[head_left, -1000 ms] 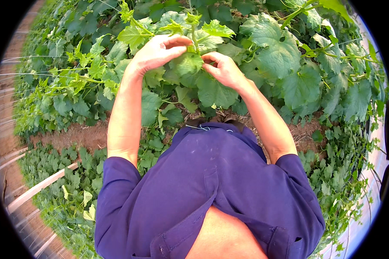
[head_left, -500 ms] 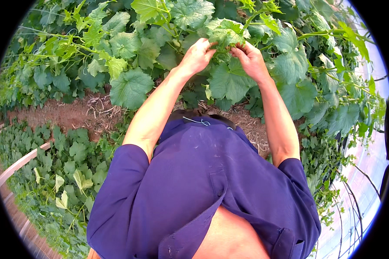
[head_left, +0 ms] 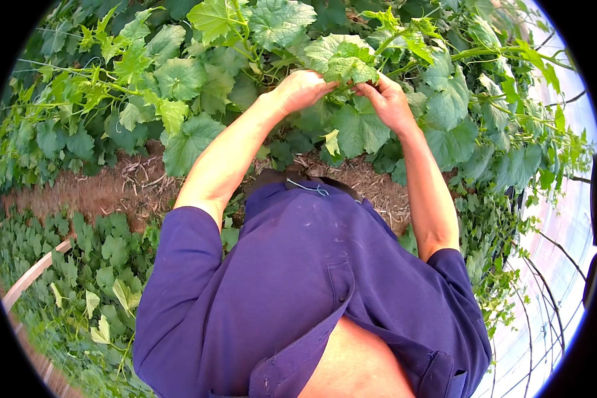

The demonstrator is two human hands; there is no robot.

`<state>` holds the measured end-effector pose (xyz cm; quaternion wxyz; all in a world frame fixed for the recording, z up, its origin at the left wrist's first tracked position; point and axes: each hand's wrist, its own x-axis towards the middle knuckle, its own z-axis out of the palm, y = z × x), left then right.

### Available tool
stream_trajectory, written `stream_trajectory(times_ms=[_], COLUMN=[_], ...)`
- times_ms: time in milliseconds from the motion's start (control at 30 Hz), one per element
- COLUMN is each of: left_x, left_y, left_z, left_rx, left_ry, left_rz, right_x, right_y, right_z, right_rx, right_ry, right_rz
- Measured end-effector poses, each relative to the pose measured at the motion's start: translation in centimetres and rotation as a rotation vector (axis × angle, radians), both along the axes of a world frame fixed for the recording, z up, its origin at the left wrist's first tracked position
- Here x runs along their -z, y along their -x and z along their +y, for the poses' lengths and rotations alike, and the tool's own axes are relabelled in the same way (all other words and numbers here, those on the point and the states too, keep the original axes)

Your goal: The person prunes cucumber vines by hand, removing small side shoots and leaves from the main stems. They repeatedly reach into the foliage, pinch off growth, and occasionally tie vines to overhead strings for support.

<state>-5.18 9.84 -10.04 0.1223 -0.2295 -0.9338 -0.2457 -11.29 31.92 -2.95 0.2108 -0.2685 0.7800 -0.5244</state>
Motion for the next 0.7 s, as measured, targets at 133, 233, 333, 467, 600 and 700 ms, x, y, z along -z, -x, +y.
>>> stream_trajectory(times_ms=[133, 233, 333, 467, 600, 700], left_x=[1.9, 2.0, 1.8, 1.7, 2.1, -0.5], left_y=[0.3, -0.2, -0.9, -0.4, 0.2, 0.1], left_z=[0.1, 0.4, 0.7, 0.5, -0.1, 0.4], left_rx=[0.007, -0.096, -0.18, -0.044, -0.007, -0.127], left_ry=[-0.211, -0.383, -0.529, -0.439, -0.373, -0.454], left_rz=[0.08, -0.013, 0.006, 0.011, 0.045, -0.335], right_x=[0.0, 0.3, 0.2, 0.6, 0.4, -0.1], right_y=[-0.1, -0.2, -0.4, 0.0, -0.3, -1.0], right_z=[0.0, 0.0, -0.3, -0.2, -0.2, -0.2], right_rx=[0.007, 0.022, 0.034, 0.012, 0.025, 0.038], right_ry=[-0.02, 0.035, 0.059, 0.004, 0.004, 0.004], right_rz=[0.003, -0.015, -0.029, -0.009, -0.012, -0.012])
